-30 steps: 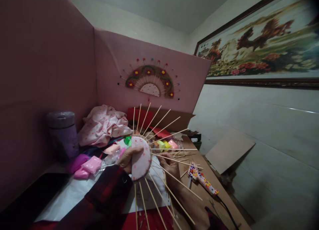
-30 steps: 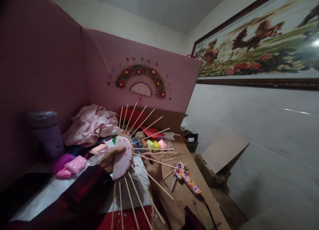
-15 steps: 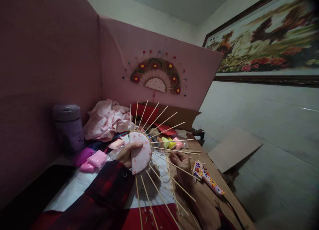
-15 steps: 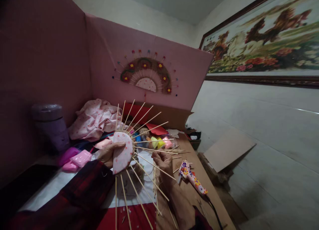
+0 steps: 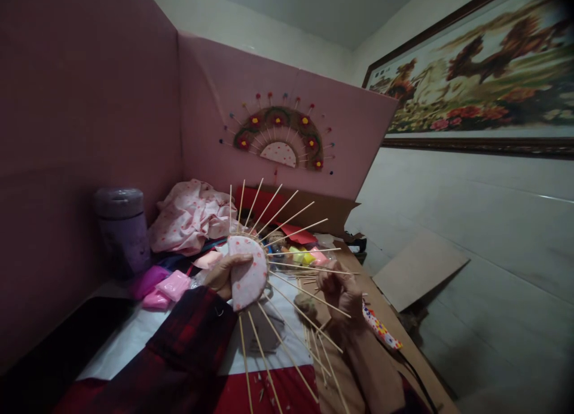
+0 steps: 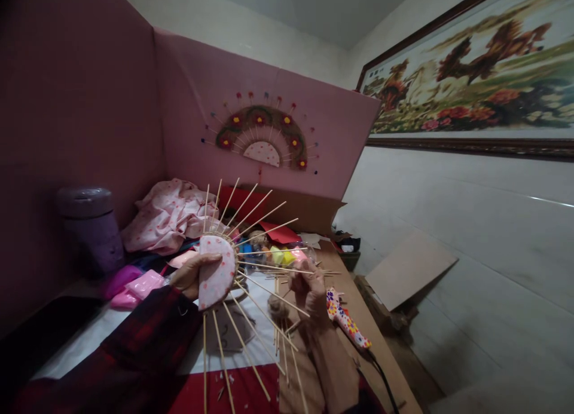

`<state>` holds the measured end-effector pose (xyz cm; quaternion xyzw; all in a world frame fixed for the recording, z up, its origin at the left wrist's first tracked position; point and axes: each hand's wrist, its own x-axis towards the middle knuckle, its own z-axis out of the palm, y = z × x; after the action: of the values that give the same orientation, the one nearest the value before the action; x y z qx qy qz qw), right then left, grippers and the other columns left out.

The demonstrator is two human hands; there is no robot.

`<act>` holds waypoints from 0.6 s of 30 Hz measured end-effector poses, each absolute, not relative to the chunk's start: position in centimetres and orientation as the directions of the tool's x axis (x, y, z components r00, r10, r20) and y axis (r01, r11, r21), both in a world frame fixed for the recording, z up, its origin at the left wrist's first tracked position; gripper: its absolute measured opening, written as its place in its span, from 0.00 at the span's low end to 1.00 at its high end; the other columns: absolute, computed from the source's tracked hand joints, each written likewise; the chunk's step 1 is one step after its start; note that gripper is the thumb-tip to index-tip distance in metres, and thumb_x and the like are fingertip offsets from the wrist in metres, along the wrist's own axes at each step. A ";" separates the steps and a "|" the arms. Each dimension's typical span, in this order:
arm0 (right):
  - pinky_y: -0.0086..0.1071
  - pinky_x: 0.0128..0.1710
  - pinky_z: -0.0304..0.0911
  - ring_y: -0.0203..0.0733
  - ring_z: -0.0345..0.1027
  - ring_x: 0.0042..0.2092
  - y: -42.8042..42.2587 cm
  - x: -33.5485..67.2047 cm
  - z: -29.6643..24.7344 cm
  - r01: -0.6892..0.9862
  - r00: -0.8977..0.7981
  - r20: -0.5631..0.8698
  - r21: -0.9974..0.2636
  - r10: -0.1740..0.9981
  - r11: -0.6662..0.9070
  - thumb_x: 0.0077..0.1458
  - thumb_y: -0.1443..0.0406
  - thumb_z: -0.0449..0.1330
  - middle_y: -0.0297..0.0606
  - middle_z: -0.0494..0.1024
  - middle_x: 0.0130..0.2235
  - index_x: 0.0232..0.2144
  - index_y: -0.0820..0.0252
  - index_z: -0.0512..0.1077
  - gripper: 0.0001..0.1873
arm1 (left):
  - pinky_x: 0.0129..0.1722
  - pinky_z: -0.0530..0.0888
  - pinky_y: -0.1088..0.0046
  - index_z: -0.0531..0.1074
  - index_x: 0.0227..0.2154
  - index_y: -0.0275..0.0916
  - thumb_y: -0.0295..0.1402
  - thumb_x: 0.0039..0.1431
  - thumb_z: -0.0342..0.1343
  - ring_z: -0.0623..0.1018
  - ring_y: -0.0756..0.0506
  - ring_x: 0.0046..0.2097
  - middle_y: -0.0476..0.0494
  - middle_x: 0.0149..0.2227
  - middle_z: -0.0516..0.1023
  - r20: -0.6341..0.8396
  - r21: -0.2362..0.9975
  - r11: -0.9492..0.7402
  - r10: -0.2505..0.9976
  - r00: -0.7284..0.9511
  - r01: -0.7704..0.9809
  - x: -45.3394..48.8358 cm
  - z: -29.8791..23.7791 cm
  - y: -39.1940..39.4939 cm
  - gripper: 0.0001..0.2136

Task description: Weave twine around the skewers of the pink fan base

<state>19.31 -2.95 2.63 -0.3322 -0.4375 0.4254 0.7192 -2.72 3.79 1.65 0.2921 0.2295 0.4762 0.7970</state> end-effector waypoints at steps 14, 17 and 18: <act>0.20 0.16 0.45 0.24 0.48 0.19 -2.2 20.9 1.3 -0.061 0.494 0.525 -0.774 0.693 0.630 0.45 0.62 0.62 0.25 0.57 0.17 0.21 0.63 0.66 0.11 | 0.24 0.75 0.67 0.72 0.27 0.31 0.20 0.43 0.55 0.77 0.42 0.24 0.40 0.23 0.78 -0.156 0.743 0.316 0.939 0.306 -0.590 -3.8 2.9 3.8 0.06; 0.21 0.14 0.47 0.25 0.50 0.17 -2.8 20.4 1.2 0.081 0.529 0.558 -0.784 0.639 0.616 0.44 0.62 0.63 0.26 0.60 0.16 0.23 0.63 0.67 0.10 | 0.25 0.76 0.67 0.72 0.28 0.30 0.20 0.44 0.55 0.77 0.42 0.24 0.39 0.23 0.78 -0.188 0.712 0.340 0.935 0.300 -0.615 -3.9 3.2 3.7 0.06; 0.21 0.13 0.46 0.25 0.49 0.16 -2.9 20.4 1.2 0.062 0.517 0.546 -0.792 0.659 0.607 0.44 0.61 0.63 0.26 0.60 0.16 0.22 0.63 0.67 0.11 | 0.26 0.76 0.67 0.72 0.28 0.30 0.20 0.45 0.54 0.78 0.42 0.25 0.38 0.23 0.78 -0.200 0.685 0.363 0.927 0.317 -0.632 -4.0 3.4 3.7 0.06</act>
<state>20.36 -2.85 1.15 -0.3991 -0.4521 0.1927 0.7741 -3.96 3.71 3.35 0.2512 0.2938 0.5051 0.7716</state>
